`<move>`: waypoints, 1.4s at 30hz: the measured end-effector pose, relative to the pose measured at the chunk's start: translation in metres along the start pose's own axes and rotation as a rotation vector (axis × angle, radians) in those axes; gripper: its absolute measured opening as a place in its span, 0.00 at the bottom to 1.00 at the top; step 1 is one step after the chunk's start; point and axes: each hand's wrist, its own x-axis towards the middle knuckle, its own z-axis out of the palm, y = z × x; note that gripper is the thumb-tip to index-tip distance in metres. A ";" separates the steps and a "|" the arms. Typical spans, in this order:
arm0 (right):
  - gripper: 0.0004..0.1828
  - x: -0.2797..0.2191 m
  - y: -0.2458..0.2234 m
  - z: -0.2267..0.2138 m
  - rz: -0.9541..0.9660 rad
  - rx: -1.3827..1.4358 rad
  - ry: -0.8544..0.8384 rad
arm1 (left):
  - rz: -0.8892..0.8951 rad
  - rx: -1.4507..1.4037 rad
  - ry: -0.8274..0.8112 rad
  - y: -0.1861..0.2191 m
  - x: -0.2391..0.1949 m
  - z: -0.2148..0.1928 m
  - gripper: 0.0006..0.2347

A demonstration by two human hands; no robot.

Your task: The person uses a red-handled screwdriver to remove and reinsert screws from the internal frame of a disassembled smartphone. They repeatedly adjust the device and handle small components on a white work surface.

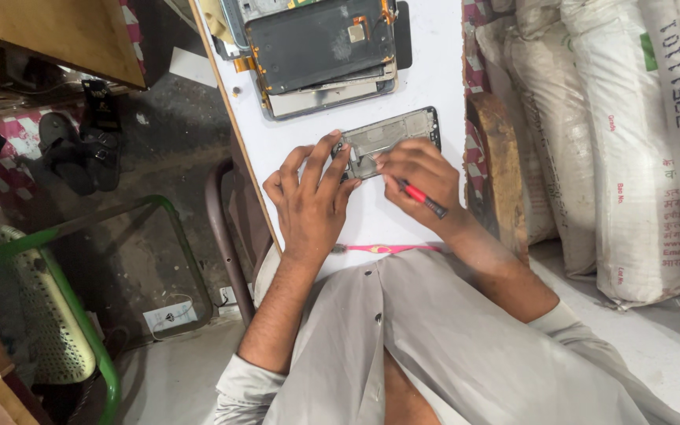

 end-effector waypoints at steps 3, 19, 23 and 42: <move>0.14 0.002 0.000 0.000 -0.059 0.029 -0.036 | -0.005 -0.012 0.007 0.000 0.000 0.000 0.22; 0.14 0.001 -0.001 0.002 -0.021 0.020 -0.003 | -0.002 -0.009 0.025 0.002 0.000 -0.001 0.22; 0.15 0.000 -0.001 -0.001 -0.032 0.049 -0.008 | -0.002 -0.013 0.024 0.002 0.001 0.000 0.22; 0.13 0.000 0.003 0.000 0.004 0.041 0.022 | -0.008 -0.011 0.016 0.002 0.001 0.002 0.21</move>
